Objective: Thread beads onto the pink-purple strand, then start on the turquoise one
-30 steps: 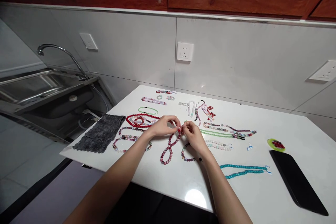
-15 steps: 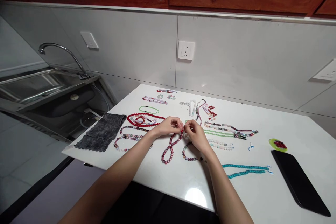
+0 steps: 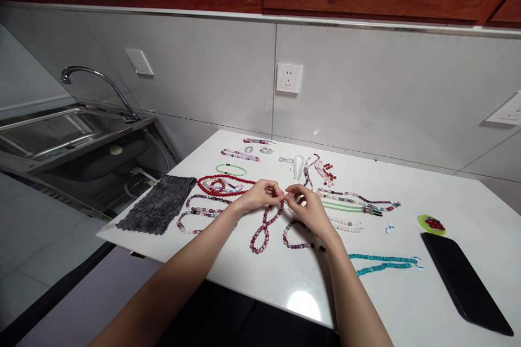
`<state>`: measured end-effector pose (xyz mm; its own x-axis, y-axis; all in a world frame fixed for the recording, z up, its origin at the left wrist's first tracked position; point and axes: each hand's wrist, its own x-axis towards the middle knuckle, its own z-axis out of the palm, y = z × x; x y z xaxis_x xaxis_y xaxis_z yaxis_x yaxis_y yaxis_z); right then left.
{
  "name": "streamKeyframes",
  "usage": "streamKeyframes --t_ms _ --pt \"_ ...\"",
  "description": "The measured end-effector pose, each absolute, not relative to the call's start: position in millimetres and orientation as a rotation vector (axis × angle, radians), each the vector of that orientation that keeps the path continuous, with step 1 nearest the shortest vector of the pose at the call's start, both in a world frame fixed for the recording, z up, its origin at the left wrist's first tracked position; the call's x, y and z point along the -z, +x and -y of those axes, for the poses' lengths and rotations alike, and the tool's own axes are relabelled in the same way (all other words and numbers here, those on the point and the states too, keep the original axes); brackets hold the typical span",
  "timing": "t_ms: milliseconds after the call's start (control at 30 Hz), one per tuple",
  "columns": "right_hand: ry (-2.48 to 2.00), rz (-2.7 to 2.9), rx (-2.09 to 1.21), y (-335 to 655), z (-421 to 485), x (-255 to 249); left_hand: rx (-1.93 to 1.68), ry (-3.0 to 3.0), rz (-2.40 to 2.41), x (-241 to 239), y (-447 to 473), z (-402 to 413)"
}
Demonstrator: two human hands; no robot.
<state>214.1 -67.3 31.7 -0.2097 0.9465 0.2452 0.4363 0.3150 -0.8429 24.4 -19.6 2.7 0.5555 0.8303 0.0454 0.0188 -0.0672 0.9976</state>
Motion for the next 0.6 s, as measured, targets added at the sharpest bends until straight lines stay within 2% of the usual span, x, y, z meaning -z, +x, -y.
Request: streamKeyframes --t_ms 233,600 --pt "-1.28 1.956 -0.676 215.5 67.8 -31.3 -0.784 1.493 -0.751 -1.6 25.2 20.1" --pt "-1.35 2.001 -0.677 207.9 68.7 -19.1 -0.719 1.76 -0.739 -13.8 17.8 18.6"
